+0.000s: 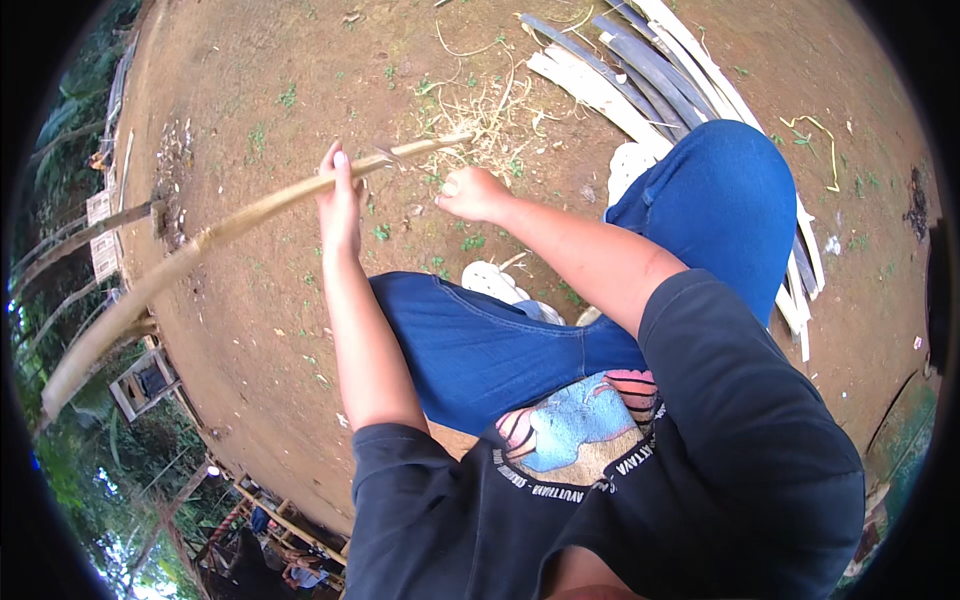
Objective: The person uses a sickle to shave a long bamboo stalk, stripping layers from the surface by pulling the blade along the length of the wood while holding the stalk by hand.
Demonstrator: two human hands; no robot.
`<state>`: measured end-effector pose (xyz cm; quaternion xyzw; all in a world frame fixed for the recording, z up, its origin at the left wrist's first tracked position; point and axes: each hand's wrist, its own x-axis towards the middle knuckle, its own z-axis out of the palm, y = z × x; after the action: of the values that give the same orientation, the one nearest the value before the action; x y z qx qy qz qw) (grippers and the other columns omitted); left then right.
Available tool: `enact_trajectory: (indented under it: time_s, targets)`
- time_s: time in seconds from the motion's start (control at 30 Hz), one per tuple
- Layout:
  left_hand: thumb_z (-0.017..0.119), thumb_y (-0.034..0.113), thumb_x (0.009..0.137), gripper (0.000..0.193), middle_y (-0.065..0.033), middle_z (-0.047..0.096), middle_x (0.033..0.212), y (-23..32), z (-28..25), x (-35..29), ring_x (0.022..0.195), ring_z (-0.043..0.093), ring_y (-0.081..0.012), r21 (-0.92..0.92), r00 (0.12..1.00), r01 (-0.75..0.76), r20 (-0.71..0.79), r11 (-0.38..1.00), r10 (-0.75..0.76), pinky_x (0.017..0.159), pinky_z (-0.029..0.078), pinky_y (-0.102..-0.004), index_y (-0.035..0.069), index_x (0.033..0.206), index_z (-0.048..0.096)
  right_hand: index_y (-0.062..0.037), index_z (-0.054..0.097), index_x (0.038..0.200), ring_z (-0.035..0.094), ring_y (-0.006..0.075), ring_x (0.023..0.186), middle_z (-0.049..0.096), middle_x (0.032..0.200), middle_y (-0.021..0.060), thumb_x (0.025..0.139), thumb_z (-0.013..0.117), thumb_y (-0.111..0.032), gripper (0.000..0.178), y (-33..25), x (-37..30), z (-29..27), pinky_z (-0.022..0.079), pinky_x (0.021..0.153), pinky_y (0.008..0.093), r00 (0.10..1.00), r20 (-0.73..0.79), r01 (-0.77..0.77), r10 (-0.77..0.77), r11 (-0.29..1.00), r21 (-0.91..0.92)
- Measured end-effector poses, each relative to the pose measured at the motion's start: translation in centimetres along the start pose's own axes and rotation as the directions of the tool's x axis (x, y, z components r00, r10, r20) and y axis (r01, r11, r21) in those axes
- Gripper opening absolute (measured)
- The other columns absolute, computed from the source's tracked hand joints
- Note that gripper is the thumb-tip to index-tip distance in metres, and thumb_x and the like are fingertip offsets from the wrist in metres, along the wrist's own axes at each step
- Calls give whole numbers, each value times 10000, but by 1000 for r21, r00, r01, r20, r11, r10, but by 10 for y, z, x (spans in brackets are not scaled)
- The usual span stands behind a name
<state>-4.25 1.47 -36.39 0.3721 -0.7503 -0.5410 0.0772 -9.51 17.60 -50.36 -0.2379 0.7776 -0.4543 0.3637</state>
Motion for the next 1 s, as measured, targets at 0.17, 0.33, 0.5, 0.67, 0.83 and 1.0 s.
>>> enact_trajectory:
  time_s: [0.17,0.33,0.5,0.67,0.83,1.0]
  targets:
    - [359,334,1019,373,-218,565,1228,3,-8,6,1187,536,-291,-382,929,-368,-195,848,316,999,450,-401,3,1150,470,-45,631,781,634,291,744,654,776,153,772,672,-377,335,-10,-6,-17,503,705,383,998,64,12,-12,1000,3]
    - [350,260,1022,240,-3,450,580,43,-48,9,487,488,-144,-480,783,-615,-461,625,417,537,508,-325,62,927,448,-78,662,817,635,262,692,656,763,119,797,630,-318,243,-45,-12,-67,516,680,374,978,178,119,-107,991,-56]
    - [377,524,966,446,22,347,543,69,-85,-6,394,321,-85,-573,690,-674,-715,466,118,354,278,-231,106,839,467,-52,634,811,597,194,587,612,675,86,806,661,-345,295,-95,-36,-130,476,566,339,975,196,132,-100,979,-155]
    - [205,722,892,675,14,375,498,38,-95,-3,345,317,-88,-713,764,-643,-623,279,169,315,240,-235,128,735,486,-50,612,881,533,92,525,551,639,12,846,665,-360,317,-98,-63,-147,430,482,273,980,57,198,-193,975,-97]
    - [212,714,902,693,-9,401,526,25,-94,5,347,319,-104,-829,829,-532,-466,175,310,304,240,-237,138,675,523,-47,592,918,507,70,495,535,655,-1,861,659,-367,331,-102,-66,-134,426,459,235,997,19,79,-78,996,-30]
    - [210,696,911,668,-45,485,585,39,-88,2,474,524,-221,-802,834,-549,-505,236,222,314,361,-281,126,695,483,-52,575,900,518,60,507,568,677,2,832,705,-325,310,-103,-45,-127,424,448,230,988,-26,153,-154,986,-66]
